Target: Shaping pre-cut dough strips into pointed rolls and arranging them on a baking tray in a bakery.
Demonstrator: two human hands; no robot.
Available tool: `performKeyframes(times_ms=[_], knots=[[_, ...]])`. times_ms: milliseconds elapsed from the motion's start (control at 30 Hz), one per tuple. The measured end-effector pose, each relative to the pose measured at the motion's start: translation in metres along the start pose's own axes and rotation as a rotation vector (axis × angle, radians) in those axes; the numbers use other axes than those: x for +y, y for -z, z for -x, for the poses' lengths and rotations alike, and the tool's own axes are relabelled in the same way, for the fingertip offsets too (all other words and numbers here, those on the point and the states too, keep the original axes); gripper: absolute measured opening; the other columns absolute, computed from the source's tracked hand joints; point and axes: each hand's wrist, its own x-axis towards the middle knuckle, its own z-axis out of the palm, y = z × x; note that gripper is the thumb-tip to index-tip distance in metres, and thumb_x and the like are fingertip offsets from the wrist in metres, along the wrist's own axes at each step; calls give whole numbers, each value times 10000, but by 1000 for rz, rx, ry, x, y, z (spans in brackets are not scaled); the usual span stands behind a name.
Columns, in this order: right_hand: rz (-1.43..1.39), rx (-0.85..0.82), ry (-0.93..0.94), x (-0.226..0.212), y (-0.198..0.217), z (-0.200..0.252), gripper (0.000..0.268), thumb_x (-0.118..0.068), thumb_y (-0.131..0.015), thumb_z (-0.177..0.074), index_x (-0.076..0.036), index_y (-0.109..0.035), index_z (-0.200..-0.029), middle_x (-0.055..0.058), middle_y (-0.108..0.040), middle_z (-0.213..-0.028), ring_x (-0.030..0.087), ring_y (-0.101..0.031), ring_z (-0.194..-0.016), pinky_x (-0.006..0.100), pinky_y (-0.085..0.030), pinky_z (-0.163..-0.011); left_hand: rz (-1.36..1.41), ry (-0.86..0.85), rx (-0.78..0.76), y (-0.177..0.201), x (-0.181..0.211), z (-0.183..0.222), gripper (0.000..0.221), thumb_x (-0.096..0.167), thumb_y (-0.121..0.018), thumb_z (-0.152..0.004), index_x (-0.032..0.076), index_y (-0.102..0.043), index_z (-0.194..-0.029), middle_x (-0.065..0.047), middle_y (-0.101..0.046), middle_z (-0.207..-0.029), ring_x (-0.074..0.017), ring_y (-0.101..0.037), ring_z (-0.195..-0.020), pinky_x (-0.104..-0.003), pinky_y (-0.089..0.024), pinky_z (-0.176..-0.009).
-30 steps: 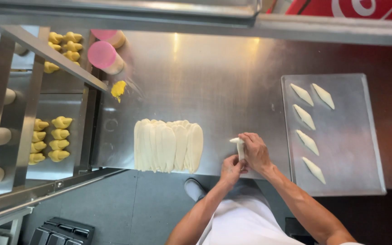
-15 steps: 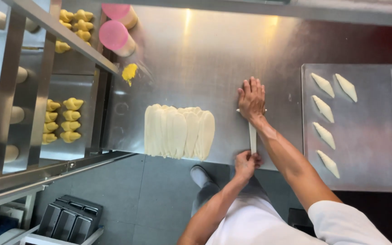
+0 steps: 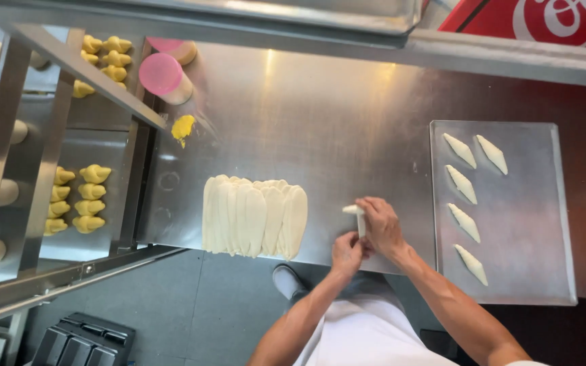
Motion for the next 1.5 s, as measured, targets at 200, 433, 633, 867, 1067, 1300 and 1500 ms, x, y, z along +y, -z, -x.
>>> performKeyframes(times_ms=[200,433,633,867,1067,1300,1500], knots=[[-113,71,-86,-7,11,-33,349,-125,-598,-736,-69,-545,-1076,104,-526,-1055,269,-461,-1080,423,-326,-920,19,49,29,-11,-29,-56,126,59,-462,-804,3,-573,-779,-146,-599,-634,-192,-609,-518,-256,-516,-471],[132,213,-109,4,-28,-118,310,-282,-418,-905,-45,-507,-1084,179,-479,-1107,359,-422,-1094,529,-270,-903,164,37,58,-18,-40,-19,142,68,-466,-831,-17,-577,-805,-141,-596,-656,-193,-618,-574,-281,-514,-493],[269,186,-90,-29,-34,-34,456,-344,-299,-919,13,-470,-1145,226,-439,-1193,372,-389,-1136,491,-279,-926,144,45,52,-12,-60,6,168,70,-459,-837,-60,-566,-835,-184,-594,-672,-248,-618,-587,-309,-520,-497],[105,-68,98,-13,-15,45,451,-197,-554,-732,-45,-459,-1146,121,-470,-1122,288,-420,-1109,402,-299,-934,-57,55,78,-4,-39,10,140,35,-464,-782,-10,-594,-754,-169,-600,-601,-235,-611,-512,-287,-504,-447],[-87,-207,-60,9,3,-12,327,-100,-573,-728,-171,-540,-1045,16,-545,-937,181,-528,-973,312,-421,-825,-24,23,81,-8,3,-27,141,45,-462,-812,-8,-579,-753,-179,-598,-631,-212,-603,-512,-271,-501,-463],[-127,85,-74,-14,-2,-55,206,-180,-519,-843,-109,-567,-1030,81,-533,-993,237,-490,-1009,388,-333,-894,-7,-17,55,-8,-26,-63,152,38,-454,-815,9,-585,-742,-131,-593,-591,-201,-605,-499,-268,-502,-444],[112,279,-149,17,-40,-119,240,-262,-418,-920,-67,-544,-980,121,-499,-992,274,-478,-1002,421,-323,-883,154,-71,70,-14,-45,-43,148,-1,-438,-814,-87,-555,-789,-210,-573,-633,-254,-597,-521,-322,-495,-451]])
